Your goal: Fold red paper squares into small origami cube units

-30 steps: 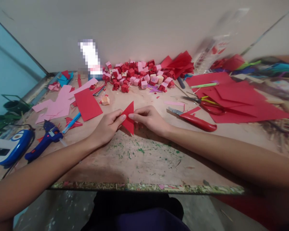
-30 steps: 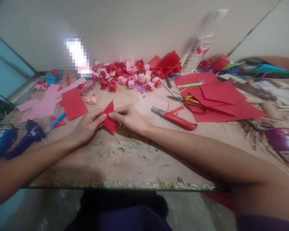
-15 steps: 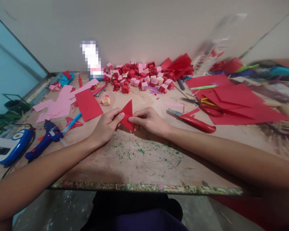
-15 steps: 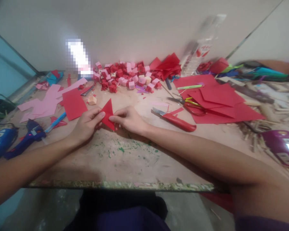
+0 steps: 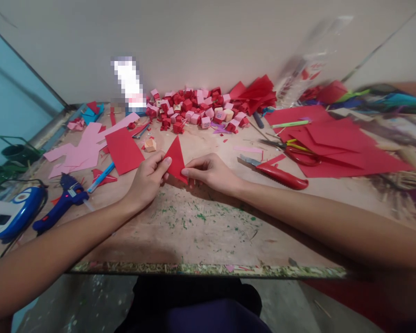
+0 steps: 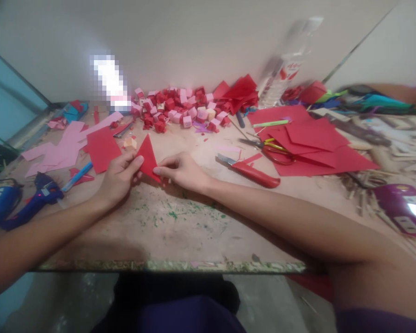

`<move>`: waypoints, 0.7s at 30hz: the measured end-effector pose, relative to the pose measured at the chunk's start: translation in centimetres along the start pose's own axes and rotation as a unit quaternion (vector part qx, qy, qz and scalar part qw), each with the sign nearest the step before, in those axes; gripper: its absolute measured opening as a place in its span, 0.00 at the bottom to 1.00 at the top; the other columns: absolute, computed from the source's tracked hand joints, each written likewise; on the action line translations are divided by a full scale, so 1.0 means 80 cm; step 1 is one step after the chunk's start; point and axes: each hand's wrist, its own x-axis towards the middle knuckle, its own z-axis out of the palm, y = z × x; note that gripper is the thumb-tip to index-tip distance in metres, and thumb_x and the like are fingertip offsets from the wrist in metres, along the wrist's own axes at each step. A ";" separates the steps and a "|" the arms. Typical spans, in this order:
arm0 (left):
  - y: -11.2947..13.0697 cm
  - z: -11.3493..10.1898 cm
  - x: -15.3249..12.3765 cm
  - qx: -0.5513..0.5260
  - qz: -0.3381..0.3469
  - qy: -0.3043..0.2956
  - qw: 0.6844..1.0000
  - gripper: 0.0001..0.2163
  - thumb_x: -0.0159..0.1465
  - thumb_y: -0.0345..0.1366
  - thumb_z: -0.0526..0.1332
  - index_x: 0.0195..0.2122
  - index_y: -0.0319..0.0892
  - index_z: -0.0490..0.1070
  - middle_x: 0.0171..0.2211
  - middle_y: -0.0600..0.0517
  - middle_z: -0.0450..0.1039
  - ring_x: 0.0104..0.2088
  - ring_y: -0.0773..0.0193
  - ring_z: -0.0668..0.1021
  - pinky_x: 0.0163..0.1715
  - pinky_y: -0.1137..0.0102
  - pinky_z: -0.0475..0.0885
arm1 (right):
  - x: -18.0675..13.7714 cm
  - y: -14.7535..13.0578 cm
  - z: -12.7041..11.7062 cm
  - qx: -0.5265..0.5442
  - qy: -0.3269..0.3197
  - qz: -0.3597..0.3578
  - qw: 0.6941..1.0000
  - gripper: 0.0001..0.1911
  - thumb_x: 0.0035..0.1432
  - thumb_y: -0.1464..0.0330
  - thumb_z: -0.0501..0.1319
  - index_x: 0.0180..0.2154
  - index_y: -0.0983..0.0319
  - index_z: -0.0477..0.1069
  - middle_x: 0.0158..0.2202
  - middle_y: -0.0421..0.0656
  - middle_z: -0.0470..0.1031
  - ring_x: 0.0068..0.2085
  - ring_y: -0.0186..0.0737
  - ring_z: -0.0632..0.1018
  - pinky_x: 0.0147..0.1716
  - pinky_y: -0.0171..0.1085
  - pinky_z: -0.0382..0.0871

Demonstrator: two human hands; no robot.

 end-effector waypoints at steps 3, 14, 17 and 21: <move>-0.002 0.000 0.000 -0.013 0.000 0.004 1.000 0.15 0.73 0.46 0.61 0.30 0.44 0.66 0.22 0.58 0.64 0.20 0.69 0.67 0.21 0.72 0.61 | 0.000 0.000 0.002 0.011 0.005 0.011 1.000 0.17 0.62 0.61 0.68 0.26 0.65 0.78 0.21 0.41 0.75 0.23 0.33 0.71 0.25 0.35 0.62; 0.004 0.001 0.005 -0.062 -0.013 0.036 0.997 0.15 0.71 0.44 0.62 0.28 0.44 0.65 0.19 0.58 0.63 0.17 0.71 0.64 0.17 0.74 0.58 | 0.001 0.003 0.001 0.019 -0.013 0.016 1.000 0.14 0.62 0.62 0.70 0.30 0.66 0.81 0.28 0.45 0.82 0.26 0.33 0.75 0.28 0.35 0.66; 0.003 0.000 0.006 -0.058 -0.012 0.034 0.998 0.16 0.71 0.44 0.63 0.28 0.44 0.64 0.19 0.58 0.64 0.18 0.71 0.65 0.17 0.73 0.58 | 0.001 0.004 0.002 0.035 -0.007 0.012 0.999 0.15 0.60 0.61 0.72 0.27 0.65 0.79 0.25 0.44 0.80 0.26 0.34 0.75 0.29 0.35 0.68; 0.000 0.000 0.007 -0.052 -0.008 0.043 0.998 0.16 0.71 0.45 0.62 0.28 0.45 0.64 0.19 0.58 0.63 0.17 0.71 0.65 0.17 0.73 0.58 | 0.000 0.002 0.002 0.010 -0.009 0.010 1.000 0.13 0.62 0.62 0.69 0.29 0.65 0.80 0.27 0.44 0.81 0.27 0.34 0.76 0.30 0.35 0.68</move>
